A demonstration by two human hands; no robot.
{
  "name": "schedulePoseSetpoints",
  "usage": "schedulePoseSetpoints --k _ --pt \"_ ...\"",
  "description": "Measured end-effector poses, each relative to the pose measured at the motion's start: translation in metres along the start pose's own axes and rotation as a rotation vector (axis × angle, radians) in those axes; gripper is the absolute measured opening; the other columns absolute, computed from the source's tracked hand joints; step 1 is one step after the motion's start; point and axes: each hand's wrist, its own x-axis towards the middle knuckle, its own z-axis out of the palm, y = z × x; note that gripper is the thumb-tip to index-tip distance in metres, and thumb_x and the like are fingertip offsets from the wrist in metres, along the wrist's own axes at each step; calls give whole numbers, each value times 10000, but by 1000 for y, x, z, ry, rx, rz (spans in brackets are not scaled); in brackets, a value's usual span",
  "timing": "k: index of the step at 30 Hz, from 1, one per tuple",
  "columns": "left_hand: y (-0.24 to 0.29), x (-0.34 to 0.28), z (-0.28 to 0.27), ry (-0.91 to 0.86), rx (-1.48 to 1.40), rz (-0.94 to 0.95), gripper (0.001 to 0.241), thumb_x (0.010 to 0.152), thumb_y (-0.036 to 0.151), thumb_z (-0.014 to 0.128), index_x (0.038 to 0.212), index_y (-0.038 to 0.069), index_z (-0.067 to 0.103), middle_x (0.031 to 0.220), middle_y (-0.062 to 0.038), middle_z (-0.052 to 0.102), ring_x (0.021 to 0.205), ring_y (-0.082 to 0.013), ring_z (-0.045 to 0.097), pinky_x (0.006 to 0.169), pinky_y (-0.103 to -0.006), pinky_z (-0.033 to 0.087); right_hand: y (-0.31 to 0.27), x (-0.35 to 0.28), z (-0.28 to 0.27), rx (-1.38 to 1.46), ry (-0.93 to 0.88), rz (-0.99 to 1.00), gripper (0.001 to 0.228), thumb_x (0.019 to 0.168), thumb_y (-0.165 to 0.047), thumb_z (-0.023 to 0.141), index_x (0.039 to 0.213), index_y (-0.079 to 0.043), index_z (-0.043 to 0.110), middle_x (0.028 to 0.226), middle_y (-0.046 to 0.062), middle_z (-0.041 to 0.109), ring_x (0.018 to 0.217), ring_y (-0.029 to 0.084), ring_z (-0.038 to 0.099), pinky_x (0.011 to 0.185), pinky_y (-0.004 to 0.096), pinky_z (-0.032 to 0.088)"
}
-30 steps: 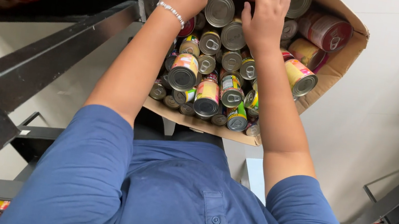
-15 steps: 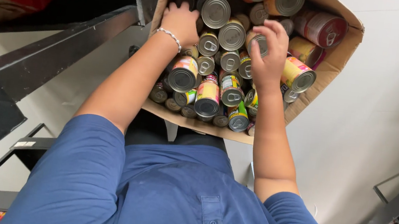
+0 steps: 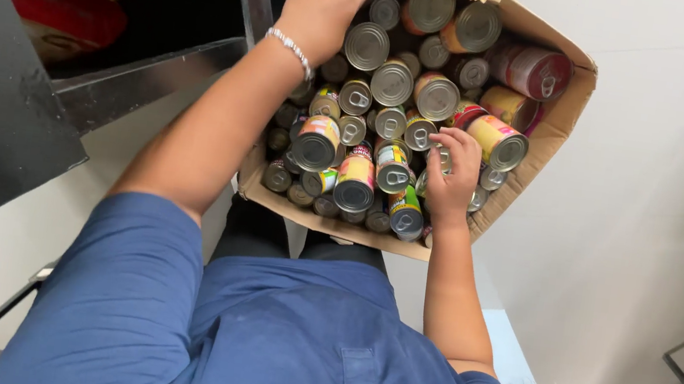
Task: The person is transferring various canned goods from a cardboard box onto grocery store shelves.
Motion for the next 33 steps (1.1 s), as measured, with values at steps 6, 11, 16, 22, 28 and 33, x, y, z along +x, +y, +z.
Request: schedulePoseSetpoints --k 6,11,16,22,28,33 --pt "4 6 32 -30 87 209 80 915 108 671 994 101 662 1321 -91 543 1318 -309 481 1103 -469 392 7 0 -6 -54 75 15 189 913 5 671 1096 -40 692 1221 129 645 1196 313 597 1081 419 462" --pt "37 -21 12 -74 37 217 465 772 79 646 1227 171 672 1432 -96 534 1420 -288 415 1187 -477 250 28 26 10 53 -23 112 492 887 -67 707 1352 -40 545 1358 175 533 1236 376 569 1063 425 492" --pt "35 -26 28 -110 135 263 509 803 122 654 1289 269 688 1341 -80 572 1444 -289 416 1211 -564 154 55 61 41 -198 -89 101 804 762 -198 845 1445 -45 449 1365 221 483 1215 451 533 1015 497 456" --pt "34 -16 38 -26 223 261 316 959 136 625 1258 230 662 1232 -60 609 1408 -263 460 1255 -543 130 76 70 59 -373 -152 219 739 677 -233 862 1329 -96 542 1243 164 591 1123 408 583 952 506 475" --pt "31 13 84 57 261 161 345 927 128 627 1268 176 654 1191 -31 621 1288 -238 506 1117 -490 229 70 94 11 -289 54 157 627 691 -126 837 1261 -95 577 1220 126 587 1129 372 591 1004 456 492" --pt "32 21 89 29 248 62 333 892 81 642 1206 191 640 1182 -22 609 1185 -248 521 970 -483 295 96 123 -21 -238 119 175 660 695 -30 826 1307 -79 584 1280 138 488 1204 348 569 1083 420 487"
